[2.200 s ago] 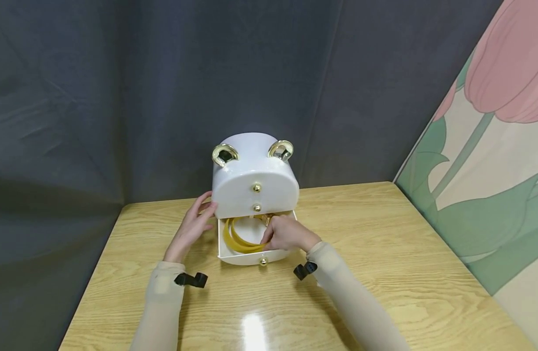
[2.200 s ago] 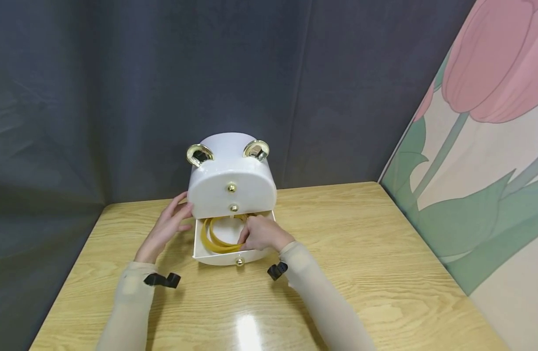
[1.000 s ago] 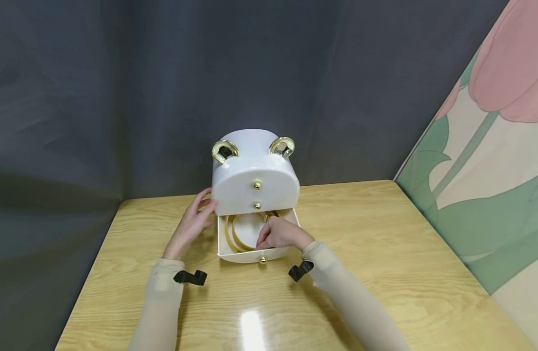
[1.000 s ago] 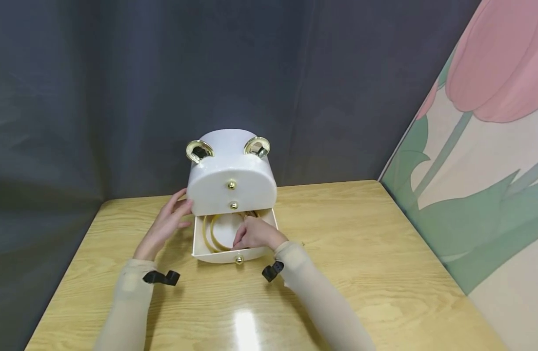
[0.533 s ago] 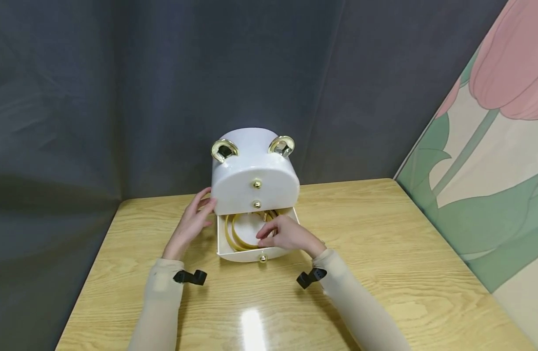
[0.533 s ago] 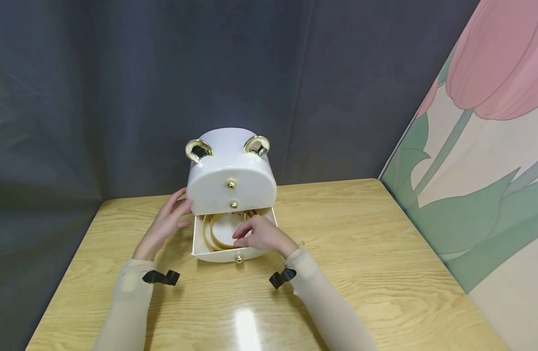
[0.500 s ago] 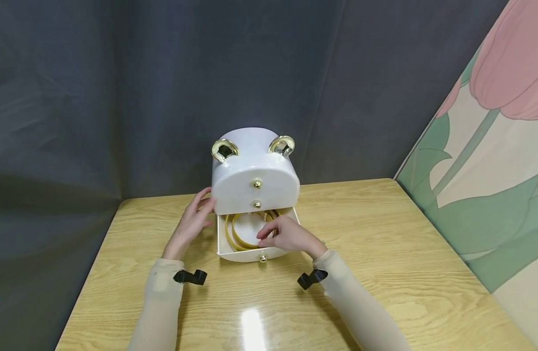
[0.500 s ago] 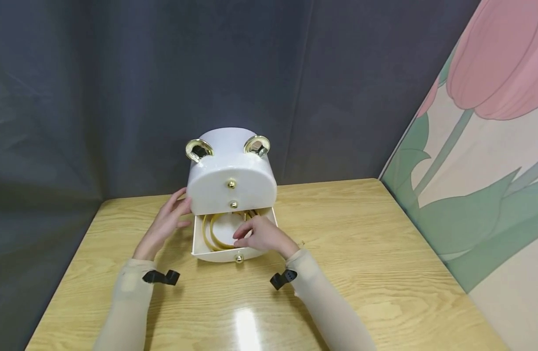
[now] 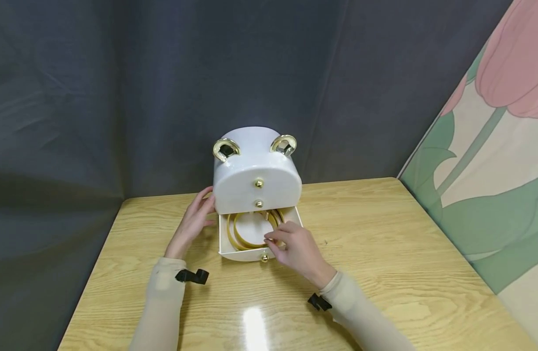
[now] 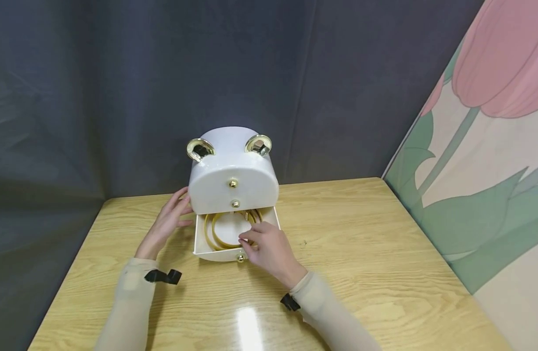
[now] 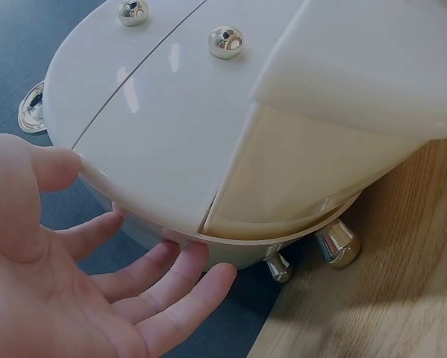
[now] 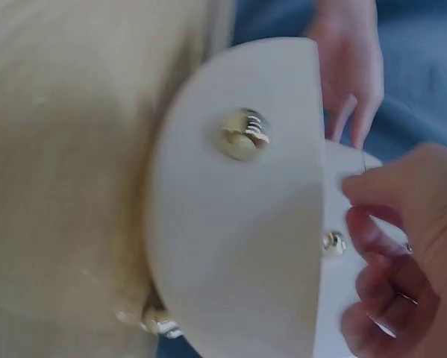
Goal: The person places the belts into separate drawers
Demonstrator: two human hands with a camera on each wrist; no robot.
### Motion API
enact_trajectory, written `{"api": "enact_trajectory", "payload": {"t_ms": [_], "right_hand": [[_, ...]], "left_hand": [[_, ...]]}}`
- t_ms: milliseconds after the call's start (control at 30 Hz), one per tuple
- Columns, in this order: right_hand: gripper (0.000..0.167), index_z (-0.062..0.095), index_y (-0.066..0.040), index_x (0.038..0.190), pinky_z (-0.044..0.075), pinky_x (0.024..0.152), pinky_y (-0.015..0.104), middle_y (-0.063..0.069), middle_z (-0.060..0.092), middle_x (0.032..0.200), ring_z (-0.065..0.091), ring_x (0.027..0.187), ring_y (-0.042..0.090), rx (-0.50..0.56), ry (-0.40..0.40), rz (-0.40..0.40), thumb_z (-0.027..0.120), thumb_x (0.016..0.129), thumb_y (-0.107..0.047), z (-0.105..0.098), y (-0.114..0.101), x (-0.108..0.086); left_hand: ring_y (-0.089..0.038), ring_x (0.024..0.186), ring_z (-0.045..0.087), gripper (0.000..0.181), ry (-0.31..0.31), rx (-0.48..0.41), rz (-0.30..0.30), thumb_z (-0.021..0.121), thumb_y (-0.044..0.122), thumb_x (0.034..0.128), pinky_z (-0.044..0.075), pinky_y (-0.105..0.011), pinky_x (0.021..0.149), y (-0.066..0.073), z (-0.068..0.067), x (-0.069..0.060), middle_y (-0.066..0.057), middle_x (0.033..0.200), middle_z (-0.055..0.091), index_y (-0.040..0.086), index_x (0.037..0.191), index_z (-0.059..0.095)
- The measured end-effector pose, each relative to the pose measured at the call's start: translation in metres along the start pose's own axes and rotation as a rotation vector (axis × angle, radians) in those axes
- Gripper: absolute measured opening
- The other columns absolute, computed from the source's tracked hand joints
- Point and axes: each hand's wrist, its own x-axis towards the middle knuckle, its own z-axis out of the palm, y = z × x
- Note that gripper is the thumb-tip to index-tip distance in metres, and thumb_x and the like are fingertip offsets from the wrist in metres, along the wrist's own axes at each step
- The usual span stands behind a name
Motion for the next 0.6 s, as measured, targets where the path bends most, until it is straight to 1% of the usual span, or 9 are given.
{"api": "enact_trajectory", "payload": {"t_ms": [67,100,167,233,333,400,467,533,600], "right_hand": [[0.007,0.085,-0.014,0.094,0.052,0.059,0.014,-0.008,0.076,0.077,0.065,0.065,0.003,-0.036,-0.003,-0.046,0.085,0.088,-0.013,0.002,-0.002,-0.008],[0.007,0.085,-0.014,0.095,0.050,0.058,0.012,-0.009,0.076,0.074,0.064,0.061,0.001,-0.032,-0.027,-0.061,0.085,0.088,-0.013,0.003,-0.003,-0.011],[0.012,0.084,-0.015,0.100,0.047,0.056,0.009,-0.010,0.076,0.075,0.063,0.058,-0.001,-0.011,-0.093,-0.090,0.084,0.089,-0.014,0.004,-0.004,-0.015],[0.015,0.083,-0.015,0.104,0.048,0.059,0.009,-0.010,0.077,0.078,0.065,0.061,0.000,0.013,-0.153,-0.121,0.083,0.089,-0.012,0.006,-0.005,-0.018],[0.016,0.081,-0.016,0.103,0.049,0.062,0.009,-0.011,0.076,0.082,0.065,0.065,0.000,0.041,-0.206,-0.172,0.082,0.089,-0.008,0.010,-0.004,-0.022],[0.014,0.080,-0.017,0.099,0.048,0.063,0.010,-0.013,0.074,0.082,0.063,0.067,-0.001,0.021,-0.217,-0.205,0.082,0.089,-0.009,0.013,-0.004,-0.024],[0.013,0.081,-0.017,0.098,0.046,0.060,0.011,-0.013,0.073,0.080,0.059,0.064,-0.001,-0.011,-0.217,-0.224,0.083,0.088,-0.010,0.017,-0.003,-0.027],[0.013,0.081,-0.018,0.099,0.046,0.058,0.013,-0.012,0.074,0.080,0.058,0.062,-0.001,-0.055,-0.205,-0.224,0.085,0.088,-0.013,0.019,-0.003,-0.029],[0.016,0.082,-0.018,0.102,0.051,0.060,0.018,-0.010,0.077,0.083,0.062,0.064,0.001,-0.081,-0.187,-0.211,0.087,0.087,-0.014,0.021,-0.003,-0.031]], "left_hand": [[-0.045,0.143,0.051,0.062,0.007,-0.001,-0.004,0.037,0.044,0.1165,0.049,-0.063,0.114,0.000,0.001,0.000,-0.024,0.165,0.042,0.018,0.171,0.023],[-0.045,0.143,0.051,0.062,0.014,-0.002,-0.008,0.037,0.044,0.1164,0.049,-0.063,0.114,0.000,0.001,0.001,-0.024,0.165,0.042,0.018,0.171,0.023],[-0.044,0.142,0.052,0.062,0.026,0.000,-0.014,0.037,0.044,0.1163,0.050,-0.062,0.114,0.000,0.001,0.001,-0.024,0.165,0.042,0.018,0.171,0.024],[-0.044,0.142,0.052,0.062,0.034,0.001,-0.015,0.037,0.043,0.1164,0.050,-0.062,0.113,0.000,0.001,0.001,-0.025,0.164,0.042,0.017,0.171,0.024],[-0.044,0.142,0.052,0.062,0.036,0.002,-0.021,0.036,0.043,0.1165,0.050,-0.062,0.114,0.000,0.001,0.001,-0.025,0.164,0.042,0.017,0.171,0.024],[-0.045,0.142,0.052,0.062,0.035,0.002,-0.023,0.036,0.043,0.1166,0.050,-0.062,0.114,0.000,0.001,0.001,-0.025,0.165,0.041,0.016,0.171,0.024],[-0.045,0.142,0.052,0.062,0.034,0.003,-0.026,0.036,0.043,0.1167,0.050,-0.061,0.113,0.000,0.001,0.001,-0.025,0.165,0.041,0.016,0.171,0.024],[-0.044,0.142,0.052,0.062,0.033,0.002,-0.026,0.036,0.043,0.1166,0.051,-0.060,0.113,0.000,0.002,0.001,-0.025,0.165,0.042,0.016,0.170,0.025],[-0.045,0.141,0.052,0.062,0.026,0.005,-0.021,0.037,0.043,0.1166,0.051,-0.059,0.112,0.000,0.004,0.002,-0.026,0.164,0.042,0.015,0.170,0.025]]}}
